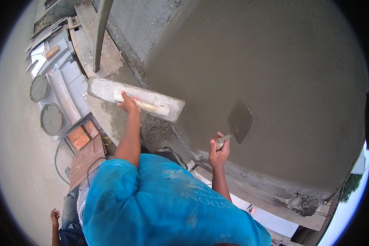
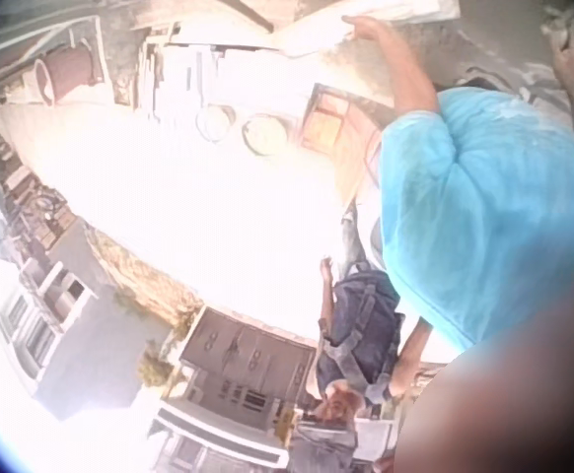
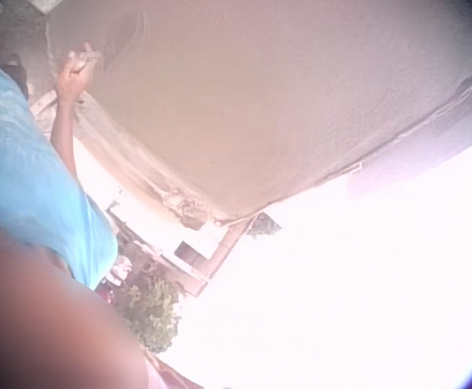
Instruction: The person scoops wet cement from a blue barrel using a trowel and applies it to a vertical wall. They smooth the surface with a float and trowel, repeatedly adding and leveling the material along the wall edge.
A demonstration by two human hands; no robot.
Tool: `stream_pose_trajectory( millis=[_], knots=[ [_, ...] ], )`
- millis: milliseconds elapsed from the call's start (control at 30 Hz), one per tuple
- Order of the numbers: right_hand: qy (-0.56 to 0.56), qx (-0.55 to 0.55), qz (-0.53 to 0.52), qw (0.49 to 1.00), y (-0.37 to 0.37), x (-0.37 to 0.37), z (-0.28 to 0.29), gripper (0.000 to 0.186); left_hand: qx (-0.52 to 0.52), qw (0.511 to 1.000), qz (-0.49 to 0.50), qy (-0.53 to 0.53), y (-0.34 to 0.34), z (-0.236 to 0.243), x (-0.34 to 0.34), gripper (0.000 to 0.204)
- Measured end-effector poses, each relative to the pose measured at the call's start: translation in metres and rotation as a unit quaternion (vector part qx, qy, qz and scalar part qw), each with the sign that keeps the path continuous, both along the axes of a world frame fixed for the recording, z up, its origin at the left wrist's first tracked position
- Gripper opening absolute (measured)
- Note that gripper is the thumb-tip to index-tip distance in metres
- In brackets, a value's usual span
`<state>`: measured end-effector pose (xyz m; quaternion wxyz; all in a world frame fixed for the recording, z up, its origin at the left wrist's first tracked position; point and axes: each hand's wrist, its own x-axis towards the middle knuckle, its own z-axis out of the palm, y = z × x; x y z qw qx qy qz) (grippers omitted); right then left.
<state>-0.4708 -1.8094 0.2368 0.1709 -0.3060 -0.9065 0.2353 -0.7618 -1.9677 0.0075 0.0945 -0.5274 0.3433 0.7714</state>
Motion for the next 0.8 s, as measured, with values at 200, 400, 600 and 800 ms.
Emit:
stream_pose_trajectory(
  millis=[200, 400, 600, 800],
  knots=[
    [-0.226, -0.068, -0.065, 0.969, 0.02, 0.075, -0.062, 0.04, -0.137, 0.989, 0.047, 0.029, -0.054, -0.027, 0.019, 0.08],
    [-0.349, -0.085, -0.01, 0.933, 0.043, 0.166, -0.107, 0.04, -0.212, 0.969, 0.096, 0.083, -0.096, -0.037, 0.073, 0.073],
    [-0.385, -0.103, 0.02, 0.917, 0.077, 0.25, -0.155, 0.045, -0.208, 0.964, 0.139, 0.089, -0.1, -0.032, 0.149, 0.071],
    [-0.424, -0.125, 0.001, 0.897, 0.084, 0.286, -0.168, 0.055, -0.195, 0.959, 0.159, 0.129, -0.116, -0.022, 0.188, 0.07]
  ],
)
